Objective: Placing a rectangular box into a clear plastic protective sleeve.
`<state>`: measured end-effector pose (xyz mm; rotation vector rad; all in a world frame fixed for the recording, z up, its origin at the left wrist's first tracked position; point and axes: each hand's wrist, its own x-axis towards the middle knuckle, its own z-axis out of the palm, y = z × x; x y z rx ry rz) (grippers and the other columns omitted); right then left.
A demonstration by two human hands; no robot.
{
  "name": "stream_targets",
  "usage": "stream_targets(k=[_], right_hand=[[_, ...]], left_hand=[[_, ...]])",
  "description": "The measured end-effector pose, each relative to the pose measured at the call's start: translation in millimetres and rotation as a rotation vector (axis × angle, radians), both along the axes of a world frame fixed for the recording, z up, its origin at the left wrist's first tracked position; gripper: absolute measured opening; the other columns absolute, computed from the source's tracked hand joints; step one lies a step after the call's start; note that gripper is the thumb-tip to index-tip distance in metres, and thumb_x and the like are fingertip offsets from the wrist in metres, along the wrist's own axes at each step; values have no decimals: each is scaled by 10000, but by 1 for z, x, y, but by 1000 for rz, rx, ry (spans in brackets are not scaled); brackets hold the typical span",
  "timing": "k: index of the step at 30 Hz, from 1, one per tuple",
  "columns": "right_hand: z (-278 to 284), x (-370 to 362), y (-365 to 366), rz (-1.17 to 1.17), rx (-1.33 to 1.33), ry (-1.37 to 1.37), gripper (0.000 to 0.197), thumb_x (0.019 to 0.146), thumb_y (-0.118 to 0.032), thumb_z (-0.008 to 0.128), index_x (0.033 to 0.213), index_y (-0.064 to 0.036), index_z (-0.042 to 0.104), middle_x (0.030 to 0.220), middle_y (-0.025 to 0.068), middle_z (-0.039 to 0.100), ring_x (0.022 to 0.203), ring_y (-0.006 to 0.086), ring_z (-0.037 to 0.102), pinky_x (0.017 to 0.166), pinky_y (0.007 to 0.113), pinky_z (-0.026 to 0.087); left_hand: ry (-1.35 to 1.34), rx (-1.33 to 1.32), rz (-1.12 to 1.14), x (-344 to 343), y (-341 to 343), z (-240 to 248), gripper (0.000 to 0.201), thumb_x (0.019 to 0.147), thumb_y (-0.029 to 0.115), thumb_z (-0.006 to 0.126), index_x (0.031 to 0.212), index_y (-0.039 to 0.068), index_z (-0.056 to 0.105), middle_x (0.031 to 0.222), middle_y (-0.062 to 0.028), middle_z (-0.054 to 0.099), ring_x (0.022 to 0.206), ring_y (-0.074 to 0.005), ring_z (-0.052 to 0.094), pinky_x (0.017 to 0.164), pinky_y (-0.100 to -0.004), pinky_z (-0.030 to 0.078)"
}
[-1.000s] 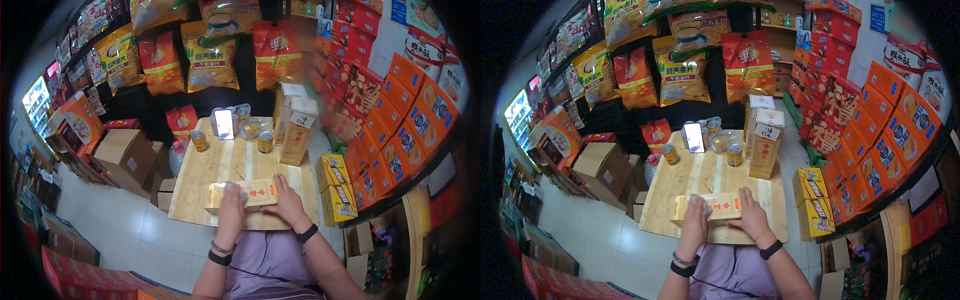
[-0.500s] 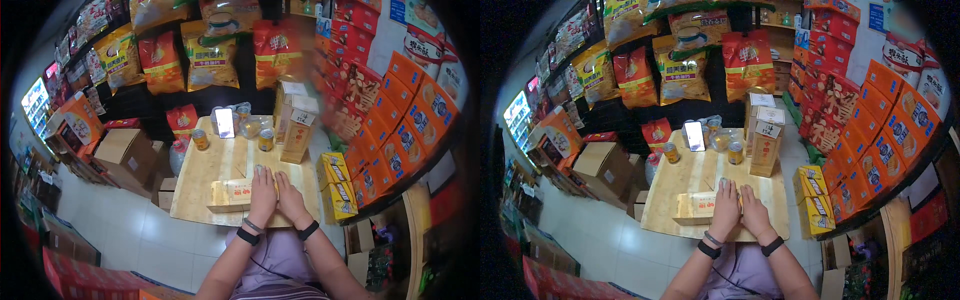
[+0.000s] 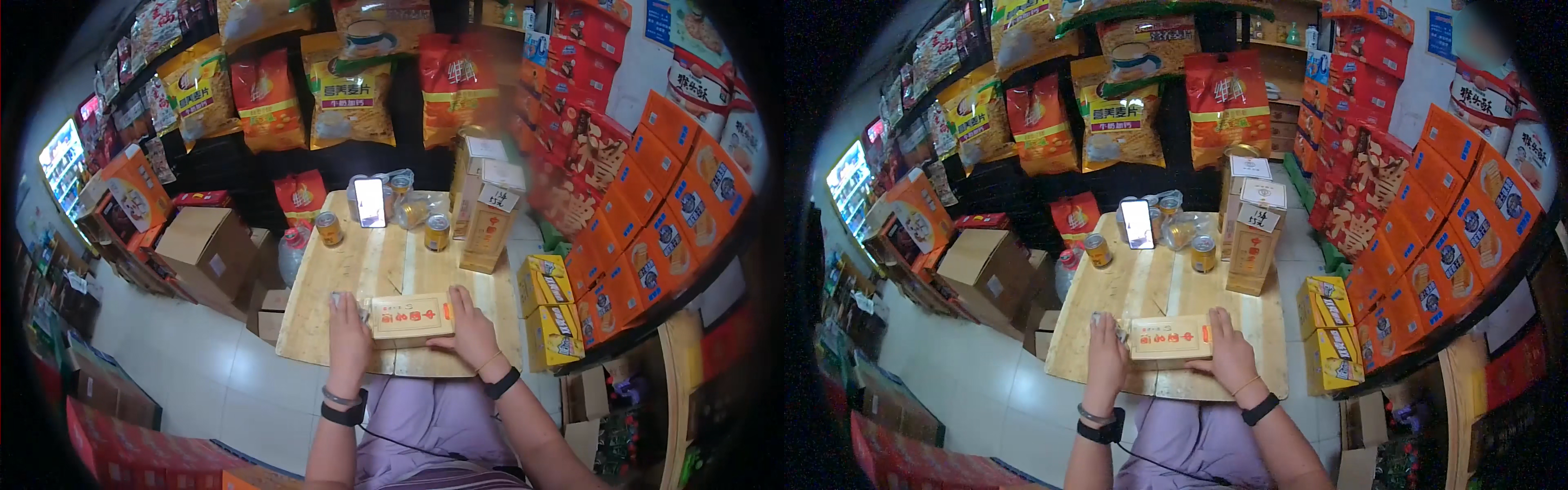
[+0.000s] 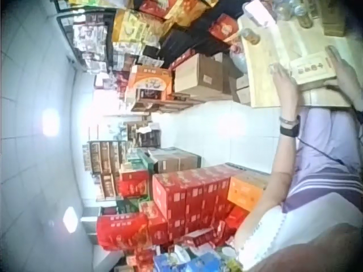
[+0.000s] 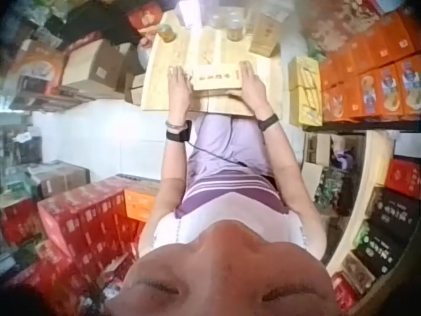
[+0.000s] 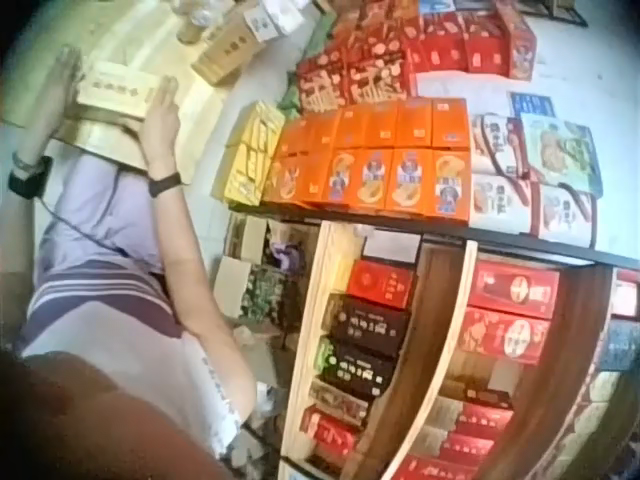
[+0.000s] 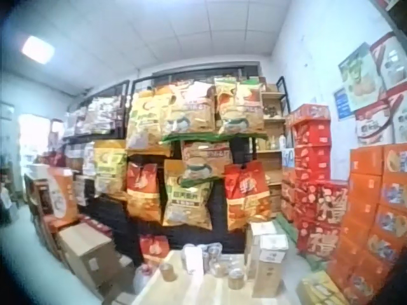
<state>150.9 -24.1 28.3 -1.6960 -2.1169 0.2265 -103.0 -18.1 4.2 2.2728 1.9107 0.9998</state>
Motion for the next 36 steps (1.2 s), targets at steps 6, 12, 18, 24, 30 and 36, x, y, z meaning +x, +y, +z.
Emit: stream_targets(k=[6, 12, 18, 24, 30, 36], right_hand=[[-9, 4, 1, -15, 38, -34, 1119, 611, -460, 870, 1472, -6, 319, 1512, 165, 369, 898, 346, 649, 778, 411, 572], [-24, 5, 7, -36, 72, -97, 1073, 606, -292, 886, 1473, -15, 318, 1513, 156, 370, 900, 347, 649, 778, 408, 574], [-9, 1, 2, -3, 31, -40, 1101, 625, -420, 868, 1485, -20, 309, 1518, 165, 364, 915, 347, 649, 778, 410, 572], [-5, 1, 0, 4, 30, -18, 1166, 613, -565, 838, 1493, -17, 303, 1517, 178, 364, 916, 352, 649, 781, 408, 566], [-3, -1, 0, 7, 31, -11, 1149, 620, -527, 847, 1488, -9, 302, 1516, 186, 364, 921, 358, 649, 789, 407, 565], [-16, 1, 5, 0, 27, -51, 1150, 613, -516, 854, 1486, -10, 302, 1532, 189, 346, 940, 360, 650, 812, 405, 564]], left_hand=[[31, -5, -219, 83, 21, 4, 617, 850, 41, 539, 1419, -128, 371, 1501, -332, 323, 1408, -503, 285, 1173, -515, 282], [-78, 73, -310, 135, 25, -1, 353, 917, 60, 521, 1249, -62, 522, 1472, -310, 364, 1367, -516, 344, 1125, -522, 342], [-125, 44, -215, 76, 8, -1, 360, 869, -9, 551, 1227, -41, 541, 1463, -348, 356, 1377, -508, 341, 1129, -533, 347], [-99, 69, -33, 13, 6, -1, 328, 879, -5, 539, 1205, -36, 564, 1420, -298, 425, 1371, -513, 338, 1127, -527, 345], [73, 104, 51, 53, 14, 3, 350, 899, 76, 554, 1238, -11, 562, 1371, -249, 481, 1443, -488, 225, 1138, -637, 217], [61, 75, -169, 95, 20, -1, 398, 874, 113, 592, 1256, 9, 563, 1384, -198, 497, 1423, -409, 317, 1135, -619, 239]])
